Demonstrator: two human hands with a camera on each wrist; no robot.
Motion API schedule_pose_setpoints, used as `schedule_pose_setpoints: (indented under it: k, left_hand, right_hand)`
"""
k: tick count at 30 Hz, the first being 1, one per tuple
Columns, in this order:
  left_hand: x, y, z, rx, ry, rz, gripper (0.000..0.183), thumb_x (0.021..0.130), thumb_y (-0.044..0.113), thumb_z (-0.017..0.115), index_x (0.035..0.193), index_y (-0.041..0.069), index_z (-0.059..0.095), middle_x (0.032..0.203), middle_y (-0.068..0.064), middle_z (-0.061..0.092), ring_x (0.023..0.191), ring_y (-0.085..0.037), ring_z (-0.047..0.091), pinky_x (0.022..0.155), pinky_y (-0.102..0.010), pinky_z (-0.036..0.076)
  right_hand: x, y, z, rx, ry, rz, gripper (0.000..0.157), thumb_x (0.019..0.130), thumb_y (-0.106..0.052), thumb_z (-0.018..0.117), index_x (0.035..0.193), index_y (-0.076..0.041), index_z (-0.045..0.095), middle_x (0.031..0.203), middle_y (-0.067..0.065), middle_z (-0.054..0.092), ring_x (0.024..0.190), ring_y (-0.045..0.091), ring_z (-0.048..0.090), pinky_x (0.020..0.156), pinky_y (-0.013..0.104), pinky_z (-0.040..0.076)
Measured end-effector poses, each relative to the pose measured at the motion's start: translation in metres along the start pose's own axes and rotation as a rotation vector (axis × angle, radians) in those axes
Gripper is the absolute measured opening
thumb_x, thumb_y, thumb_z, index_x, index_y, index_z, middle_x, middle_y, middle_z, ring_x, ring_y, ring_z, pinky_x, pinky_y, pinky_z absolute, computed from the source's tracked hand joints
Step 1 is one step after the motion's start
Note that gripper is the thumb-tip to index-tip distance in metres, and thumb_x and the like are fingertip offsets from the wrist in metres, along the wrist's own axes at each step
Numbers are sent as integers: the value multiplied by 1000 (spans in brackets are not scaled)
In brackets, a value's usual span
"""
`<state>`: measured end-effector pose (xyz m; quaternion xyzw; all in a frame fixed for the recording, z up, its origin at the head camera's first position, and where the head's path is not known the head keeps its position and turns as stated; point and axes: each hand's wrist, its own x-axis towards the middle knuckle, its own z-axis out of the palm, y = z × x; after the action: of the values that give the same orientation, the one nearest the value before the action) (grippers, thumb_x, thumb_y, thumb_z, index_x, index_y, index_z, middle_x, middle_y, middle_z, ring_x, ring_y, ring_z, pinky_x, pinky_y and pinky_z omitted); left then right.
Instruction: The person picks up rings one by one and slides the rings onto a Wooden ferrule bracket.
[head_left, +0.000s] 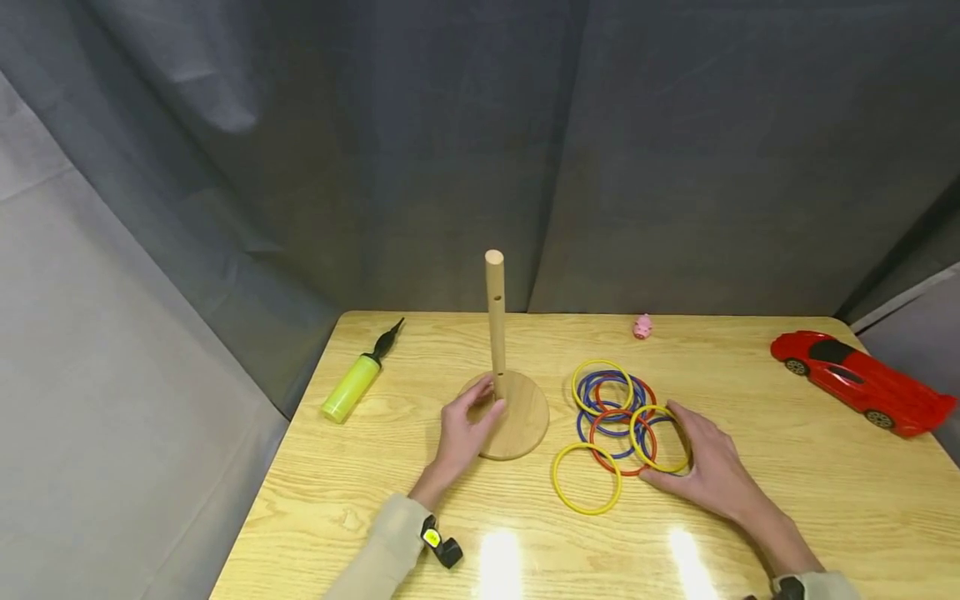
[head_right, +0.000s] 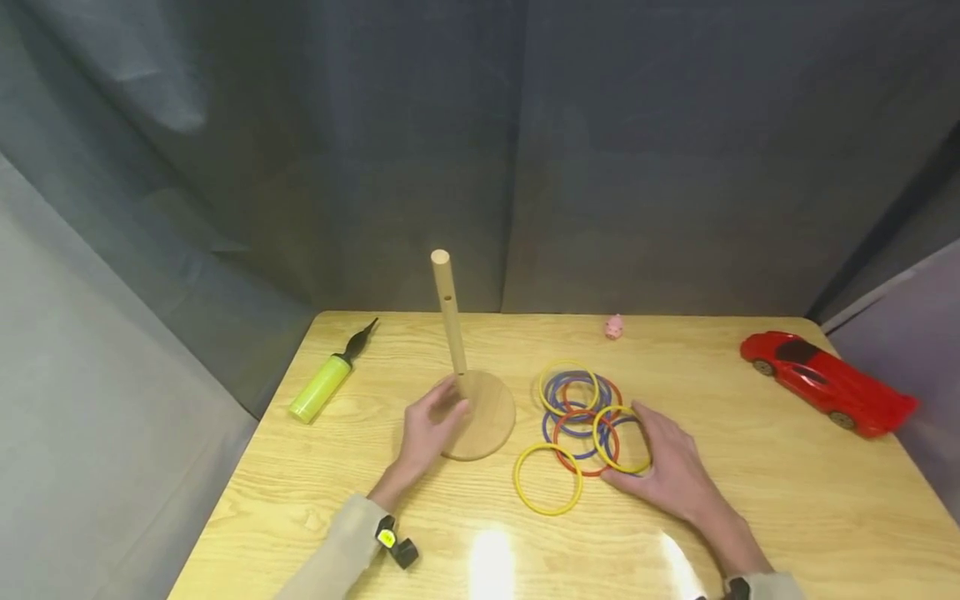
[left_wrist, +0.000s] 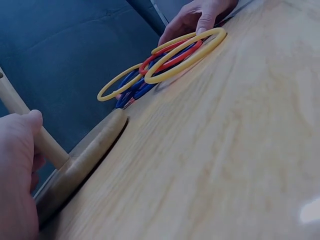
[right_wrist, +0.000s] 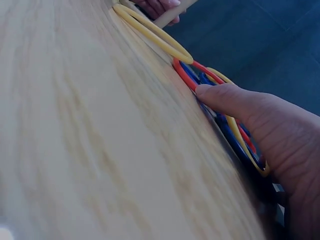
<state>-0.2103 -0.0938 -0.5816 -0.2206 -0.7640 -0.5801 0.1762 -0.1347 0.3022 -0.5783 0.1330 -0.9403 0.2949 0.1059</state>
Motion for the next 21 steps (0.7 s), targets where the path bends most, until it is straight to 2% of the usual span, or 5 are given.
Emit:
schedule_pose_setpoints:
  k: [3,7,12,18,21]
  left_hand:
    - [3,0,4,-32,29,-8,38,95,14,79,130,-1,71,114,-13,78,103,-30,74,95,-50,60]
    - [3,-2,6,-53,55,2,27,93,11,80,118,1,77,106,-11,79,97,-30,74,87,-54,61]
    - [2,-5,7,-59,73,23,26,92,10,81,116,0,77,105,-12,79,94,-30,75,84,-50,63]
    - [2,-8,8,-49,76,19,25,92,8,81,115,-1,78,104,-11,79,93,-25,75,84,-41,64]
    - [3,-8,9,-47,89,12,24,91,4,81,113,-2,77,102,-12,79,92,-26,75,83,-42,64]
  right_hand:
    - [0,3,-1,-7,2,2,117,67,-53,96,156,2,41,150,31,49,136,54,43,101,75,33]
    - [0,4,-5,17,-20,9,116,67,-51,96,156,1,41,150,30,48,136,55,41,101,76,32]
    - [1,6,-9,48,-36,18,113,68,-48,97,155,0,44,149,28,48,135,55,41,100,74,32]
    - [3,11,-3,18,0,-4,107,65,-49,98,149,-2,51,140,20,56,129,45,48,94,60,34]
    - [5,11,-1,32,29,-19,105,64,-46,99,147,-2,54,135,19,58,126,44,49,92,59,35]
